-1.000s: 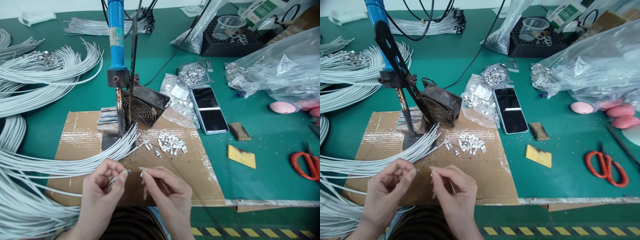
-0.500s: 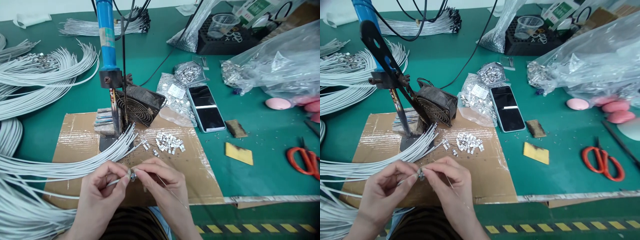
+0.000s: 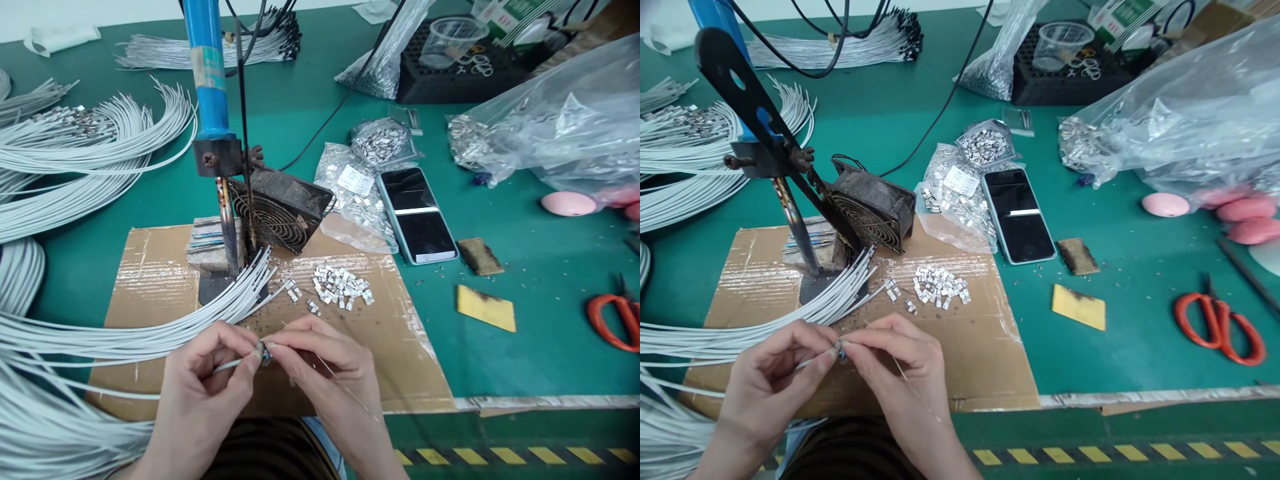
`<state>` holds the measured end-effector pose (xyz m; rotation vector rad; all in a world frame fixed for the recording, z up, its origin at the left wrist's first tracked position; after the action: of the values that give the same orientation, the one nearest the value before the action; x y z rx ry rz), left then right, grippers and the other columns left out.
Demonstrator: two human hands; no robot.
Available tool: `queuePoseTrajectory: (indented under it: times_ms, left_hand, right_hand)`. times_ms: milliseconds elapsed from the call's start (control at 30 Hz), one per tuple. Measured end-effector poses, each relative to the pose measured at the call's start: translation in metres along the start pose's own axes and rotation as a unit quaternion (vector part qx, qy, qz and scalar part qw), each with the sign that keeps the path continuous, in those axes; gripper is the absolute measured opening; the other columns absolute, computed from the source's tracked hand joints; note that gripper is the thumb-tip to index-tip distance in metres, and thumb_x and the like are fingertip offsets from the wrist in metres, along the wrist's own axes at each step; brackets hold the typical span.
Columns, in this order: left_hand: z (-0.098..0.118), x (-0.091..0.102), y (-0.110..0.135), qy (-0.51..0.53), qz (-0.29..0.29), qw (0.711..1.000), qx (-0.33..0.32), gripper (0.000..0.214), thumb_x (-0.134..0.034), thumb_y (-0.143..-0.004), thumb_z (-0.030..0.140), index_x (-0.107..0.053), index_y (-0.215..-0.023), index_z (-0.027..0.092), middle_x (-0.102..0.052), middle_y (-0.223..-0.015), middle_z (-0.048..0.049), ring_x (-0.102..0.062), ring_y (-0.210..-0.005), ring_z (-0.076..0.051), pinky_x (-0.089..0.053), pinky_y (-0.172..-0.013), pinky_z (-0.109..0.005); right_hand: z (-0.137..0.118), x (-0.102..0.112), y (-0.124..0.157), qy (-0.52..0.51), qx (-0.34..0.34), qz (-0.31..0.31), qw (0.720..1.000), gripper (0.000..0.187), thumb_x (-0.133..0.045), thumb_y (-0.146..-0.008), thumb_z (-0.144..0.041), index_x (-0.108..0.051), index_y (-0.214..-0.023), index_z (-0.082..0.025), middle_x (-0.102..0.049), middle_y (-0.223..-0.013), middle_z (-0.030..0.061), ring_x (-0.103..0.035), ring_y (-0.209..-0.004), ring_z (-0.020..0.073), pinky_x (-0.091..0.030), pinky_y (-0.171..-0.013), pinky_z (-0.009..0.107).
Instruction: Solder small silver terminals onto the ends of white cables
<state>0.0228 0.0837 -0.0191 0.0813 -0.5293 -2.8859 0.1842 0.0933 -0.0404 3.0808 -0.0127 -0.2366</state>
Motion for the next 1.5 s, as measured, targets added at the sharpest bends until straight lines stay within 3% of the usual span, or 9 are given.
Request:
queuePoseTrajectory:
  times_ms: [167, 267, 400, 533, 667, 767, 1000, 1133, 1500]
  left_hand:
    - [-0.004, 0.003, -0.004, -0.023, -0.038, 0.999, -0.018, 0.019, -0.081, -0.076, 0.004, -0.077, -0.069, 0.021, -0.077, -0.078, 0.0013, -0.075, -0.072, -0.010, -0.058, -0.069, -0.011]
    - [-0.004, 0.003, -0.005, -0.030, -0.039, 0.999, -0.020, 0.019, -0.080, -0.078, 0.005, -0.077, -0.070, 0.022, -0.077, -0.080, 0.0021, -0.075, -0.073, -0.009, -0.056, -0.069, -0.009]
    - [-0.002, 0.003, -0.010, -0.035, -0.002, 0.999, -0.016, 0.016, -0.081, -0.076, 0.007, -0.077, -0.069, 0.021, -0.077, -0.081, 0.0019, -0.073, -0.072, -0.008, -0.054, -0.068, -0.008]
    - [0.001, 0.001, -0.018, -0.034, 0.007, 0.999, -0.014, 0.015, -0.082, -0.072, 0.007, -0.076, -0.067, 0.020, -0.077, -0.080, 0.0020, -0.071, -0.070, -0.007, -0.053, -0.067, -0.008]
    - [0.004, 0.002, -0.023, -0.029, 0.031, 0.999, -0.006, 0.014, -0.081, -0.071, 0.010, -0.073, -0.066, 0.019, -0.076, -0.079, 0.0020, -0.065, -0.066, -0.006, -0.050, -0.062, -0.008]
    - [0.007, 0.001, -0.026, -0.021, 0.038, 0.999, -0.004, 0.013, -0.082, -0.071, 0.010, -0.072, -0.065, 0.018, -0.075, -0.079, 0.0024, -0.063, -0.065, -0.006, -0.048, -0.061, -0.008]
    - [0.007, 0.008, -0.041, -0.008, 0.035, 0.999, -0.031, 0.014, -0.083, -0.075, 0.012, -0.074, -0.068, 0.018, -0.076, -0.080, 0.0021, -0.065, -0.065, -0.006, -0.049, -0.061, -0.009]
    - [0.007, 0.013, -0.045, -0.009, 0.026, 0.999, -0.042, 0.015, -0.079, -0.083, 0.012, -0.075, -0.070, 0.020, -0.076, -0.081, 0.0025, -0.068, -0.068, -0.006, -0.051, -0.064, -0.008]
    - [0.013, 0.012, -0.056, 0.022, 0.043, 0.998, -0.032, 0.015, -0.079, -0.083, 0.010, -0.074, -0.071, 0.019, -0.078, -0.085, 0.0018, -0.070, -0.067, -0.006, -0.052, -0.064, -0.008]
  right_hand:
    - [-0.002, 0.002, 0.000, 0.030, 0.028, 0.005, 0.999, 0.018, -0.081, -0.092, -0.019, -0.089, -0.096, -0.034, -0.072, -0.079, -0.0005, -0.061, -0.063, 0.0126, -0.050, -0.055, 0.022]
    - [-0.007, 0.002, 0.006, 0.084, 0.049, 0.016, 0.995, 0.021, -0.067, -0.103, -0.026, -0.085, -0.113, -0.033, -0.070, -0.090, 0.0022, -0.066, -0.075, 0.0155, -0.054, -0.064, 0.025]
    - [-0.007, 0.006, 0.013, 0.141, 0.033, 0.046, 0.988, 0.040, -0.036, -0.115, -0.034, -0.069, -0.138, -0.031, -0.064, -0.094, 0.0031, -0.062, -0.079, 0.0179, -0.054, -0.075, 0.032]
    - [-0.008, 0.007, 0.011, 0.189, 0.031, 0.021, 0.981, 0.034, -0.037, -0.114, -0.028, -0.052, -0.144, -0.032, -0.068, -0.083, -0.0034, -0.060, -0.068, 0.0162, -0.050, -0.069, 0.029]
    - [-0.016, 0.009, 0.004, 0.255, 0.066, 0.019, 0.965, 0.018, -0.039, -0.111, -0.025, -0.055, -0.102, -0.026, -0.057, -0.077, -0.0038, -0.053, -0.062, 0.0144, -0.044, -0.061, 0.028]
    - [-0.019, 0.007, -0.003, 0.234, 0.053, 0.031, 0.970, 0.030, -0.040, -0.110, -0.023, -0.042, -0.081, -0.025, -0.044, -0.073, -0.0049, -0.045, -0.062, 0.0138, -0.040, -0.060, 0.027]
    - [-0.021, -0.009, -0.018, 0.162, 0.087, 0.035, 0.982, 0.018, -0.061, -0.101, -0.014, -0.060, -0.086, -0.025, -0.072, -0.115, 0.0013, -0.071, -0.110, 0.0164, -0.053, -0.092, 0.027]
    - [-0.017, -0.016, -0.022, 0.145, 0.068, 0.059, 0.985, 0.019, -0.065, -0.097, -0.015, -0.062, -0.082, -0.026, -0.080, -0.111, 0.0011, -0.078, -0.106, 0.0177, -0.058, -0.088, 0.027]
    - [-0.021, -0.020, -0.031, 0.172, 0.058, 0.079, 0.980, 0.020, -0.066, -0.093, -0.014, -0.060, -0.079, -0.027, -0.083, -0.108, -0.0028, -0.080, -0.104, 0.0152, -0.059, -0.090, 0.024]
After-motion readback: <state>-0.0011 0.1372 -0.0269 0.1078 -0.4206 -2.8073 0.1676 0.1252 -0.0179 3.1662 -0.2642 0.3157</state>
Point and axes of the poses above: each hand's wrist, its own y-axis away from the middle knuckle, its own x-axis out of the back of the hand, z = x × y, the point moved 7 cm from there along -y, towards the middle knuckle
